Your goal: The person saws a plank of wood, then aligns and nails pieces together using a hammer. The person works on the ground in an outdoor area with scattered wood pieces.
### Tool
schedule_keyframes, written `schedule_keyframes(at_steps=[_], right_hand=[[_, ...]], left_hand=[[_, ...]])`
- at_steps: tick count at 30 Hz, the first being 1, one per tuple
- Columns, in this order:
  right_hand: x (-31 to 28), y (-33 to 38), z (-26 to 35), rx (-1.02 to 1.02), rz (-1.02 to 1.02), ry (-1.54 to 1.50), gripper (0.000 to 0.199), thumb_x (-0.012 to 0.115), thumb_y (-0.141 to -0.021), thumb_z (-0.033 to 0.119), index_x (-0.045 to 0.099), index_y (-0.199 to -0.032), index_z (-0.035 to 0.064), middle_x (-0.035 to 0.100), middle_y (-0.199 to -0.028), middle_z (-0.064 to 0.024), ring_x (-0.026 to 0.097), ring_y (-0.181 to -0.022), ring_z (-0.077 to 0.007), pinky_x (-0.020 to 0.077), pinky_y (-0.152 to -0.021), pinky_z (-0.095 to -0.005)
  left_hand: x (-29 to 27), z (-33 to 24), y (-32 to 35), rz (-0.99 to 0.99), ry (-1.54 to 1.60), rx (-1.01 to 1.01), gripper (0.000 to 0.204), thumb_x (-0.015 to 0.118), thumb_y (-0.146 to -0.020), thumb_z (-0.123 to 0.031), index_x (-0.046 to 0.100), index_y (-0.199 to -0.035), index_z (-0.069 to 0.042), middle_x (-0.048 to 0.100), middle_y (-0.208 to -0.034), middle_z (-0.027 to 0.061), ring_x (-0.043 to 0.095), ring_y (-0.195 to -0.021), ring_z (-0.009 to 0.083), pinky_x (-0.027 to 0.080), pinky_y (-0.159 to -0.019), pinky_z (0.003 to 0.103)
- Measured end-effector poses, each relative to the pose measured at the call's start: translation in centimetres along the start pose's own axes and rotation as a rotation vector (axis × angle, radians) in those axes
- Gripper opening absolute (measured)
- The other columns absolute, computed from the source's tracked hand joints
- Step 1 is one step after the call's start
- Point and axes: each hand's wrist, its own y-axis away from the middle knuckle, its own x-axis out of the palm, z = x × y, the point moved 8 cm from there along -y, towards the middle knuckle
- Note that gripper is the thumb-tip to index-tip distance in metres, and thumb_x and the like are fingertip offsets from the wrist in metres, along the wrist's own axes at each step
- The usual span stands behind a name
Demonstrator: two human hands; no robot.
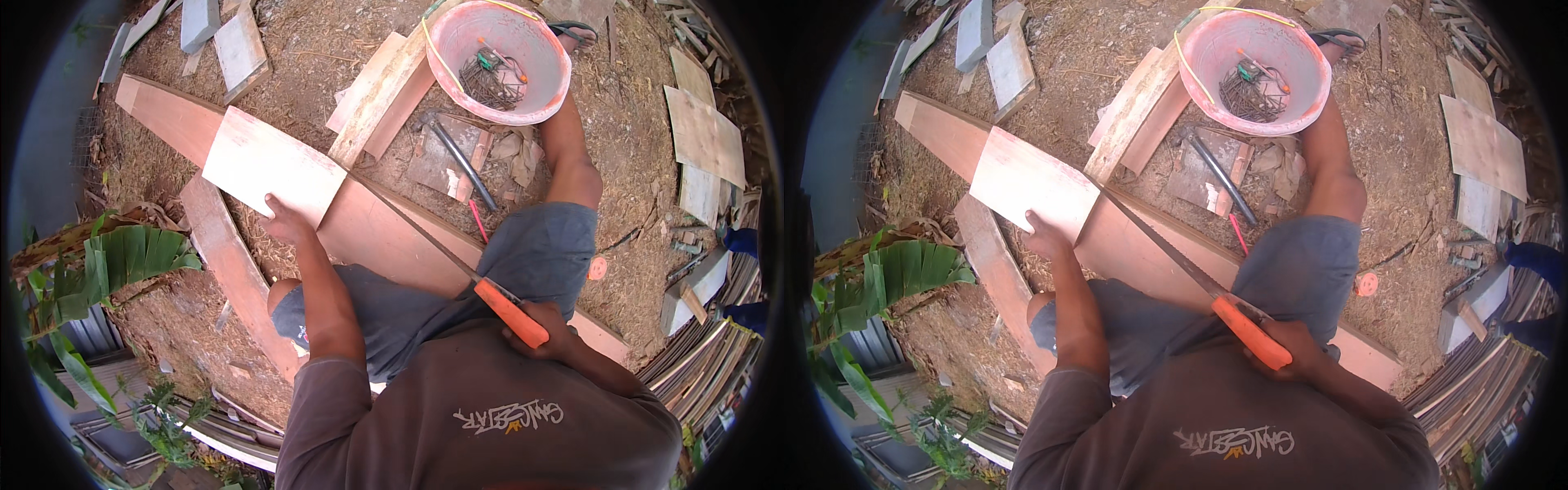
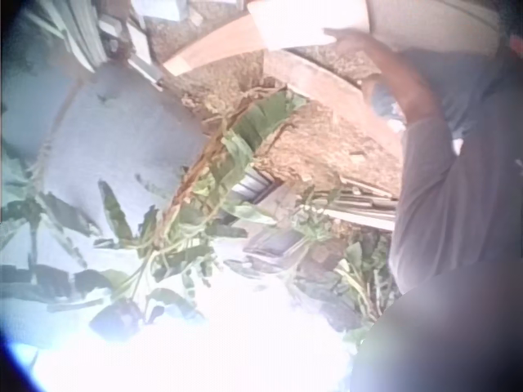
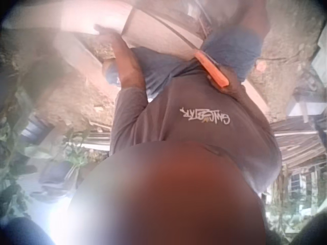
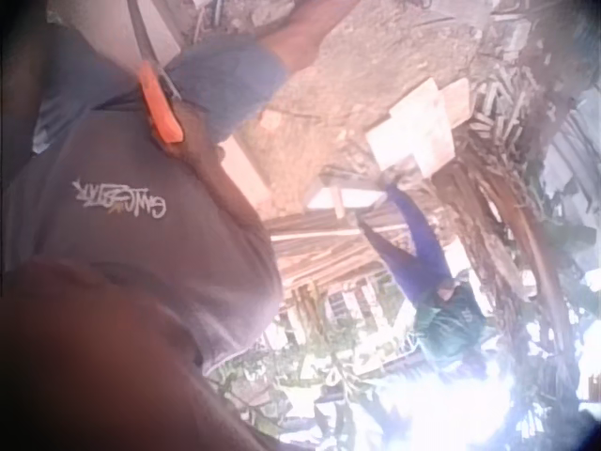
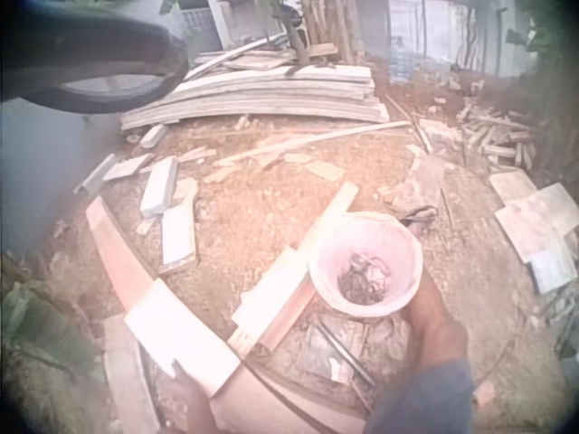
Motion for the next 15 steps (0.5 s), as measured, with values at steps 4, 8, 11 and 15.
schedule_keyframes(at_steps=[4, 8, 11, 15], right_hand=[[0.1, -10.3, 3.1, -0.077, -0.101, -0.14, 0.027, 0.077, -0.083, 0.018, 0.064, -0.103, 0.0056, 0.069, -0.084, -0.0178, 0.07, -0.078, -0.0395, 0.054, -0.068, -0.0469], [3.1, -25.0, 4.7, -0.313, -0.254, -0.117, 0.027, 0.072, -0.084, 0.02, 0.061, -0.097, -0.0013, 0.067, -0.082, -0.0237, 0.066, -0.077, -0.0454, 0.0519, -0.066, -0.0474], [2.8, -19.7, 3.3, -0.382, -0.235, -0.167, 0.027, 0.074, -0.084, 0.021, 0.06, -0.094, 0.0, 0.067, -0.084, -0.0228, 0.067, -0.078, -0.0443, 0.0524, -0.067, -0.0467], [-1.0, -1.7, 0.7, -0.115, -0.081, 0.006, 0.034, 0.079, -0.083, 0.016, 0.066, -0.112, 0.0053, 0.07, -0.085, -0.0119, 0.073, -0.078, -0.0334, 0.056, -0.07, -0.037]], left_hand=[[-0.6, -0.7, 0.8, -0.044, -0.044, 0.069, 0.069, 0.067, -0.096, -0.058, 0.062, -0.118, 0.008, 0.07, -0.101, 0.0285, 0.07, -0.089, 0.0409, 0.054, -0.084, 0.051], [-1.1, -1.9, 1.6, -0.061, -0.026, 0.092, 0.069, 0.067, -0.096, -0.057, 0.062, -0.117, 0.008, 0.07, -0.101, 0.0283, 0.07, -0.09, 0.0411, 0.054, -0.085, 0.051], [-0.8, -1.1, 1.5, -0.037, -0.074, -0.04, 0.066, 0.067, -0.096, -0.056, 0.063, -0.114, 0.008, 0.071, -0.101, 0.028, 0.07, -0.089, 0.0403, 0.054, -0.084, 0.052], [0.2, -0.7, 0.6, 0.044, -0.033, -0.015, 0.065, 0.065, -0.098, -0.054, 0.062, -0.121, 0.006, 0.071, -0.104, 0.0274, 0.071, -0.089, 0.0388, 0.055, -0.082, 0.051]])
